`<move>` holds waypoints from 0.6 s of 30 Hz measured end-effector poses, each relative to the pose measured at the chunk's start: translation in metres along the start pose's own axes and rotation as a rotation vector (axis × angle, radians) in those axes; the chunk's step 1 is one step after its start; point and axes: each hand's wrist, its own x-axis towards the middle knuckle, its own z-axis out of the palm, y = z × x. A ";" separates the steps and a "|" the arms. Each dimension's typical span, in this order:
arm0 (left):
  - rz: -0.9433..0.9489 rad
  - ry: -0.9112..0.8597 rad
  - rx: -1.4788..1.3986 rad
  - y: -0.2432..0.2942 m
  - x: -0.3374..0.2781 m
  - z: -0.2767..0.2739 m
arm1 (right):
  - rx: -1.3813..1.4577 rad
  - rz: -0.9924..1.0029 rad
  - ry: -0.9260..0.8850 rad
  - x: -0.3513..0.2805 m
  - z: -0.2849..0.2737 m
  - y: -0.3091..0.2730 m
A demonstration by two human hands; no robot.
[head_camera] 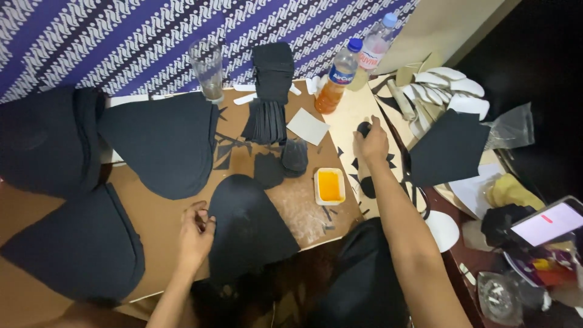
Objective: The person assembles black shoe parts by hand, repeatedly picking up small cutouts and pressing them onto larger sole pieces. They handle the parts one at a time, smoothing them down, and occasionally move items on the table to access new pieces.
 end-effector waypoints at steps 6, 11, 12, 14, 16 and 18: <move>-0.025 -0.034 0.109 0.027 -0.006 -0.013 | -0.178 -0.139 0.065 -0.012 -0.003 -0.012; 0.031 0.010 -0.007 -0.008 0.008 0.007 | 0.094 -0.200 0.305 -0.007 -0.013 -0.003; 0.045 0.028 -0.030 -0.011 0.007 0.007 | 0.211 -0.220 0.444 0.003 -0.008 0.006; 0.126 0.110 0.034 0.058 -0.023 -0.023 | 0.439 -0.350 0.443 -0.043 -0.052 -0.031; 0.193 0.184 0.119 0.098 -0.045 -0.042 | 0.673 -0.457 0.415 -0.103 -0.081 -0.068; 0.394 0.076 -0.154 0.109 -0.054 -0.048 | 0.859 -0.508 0.051 -0.176 -0.099 -0.107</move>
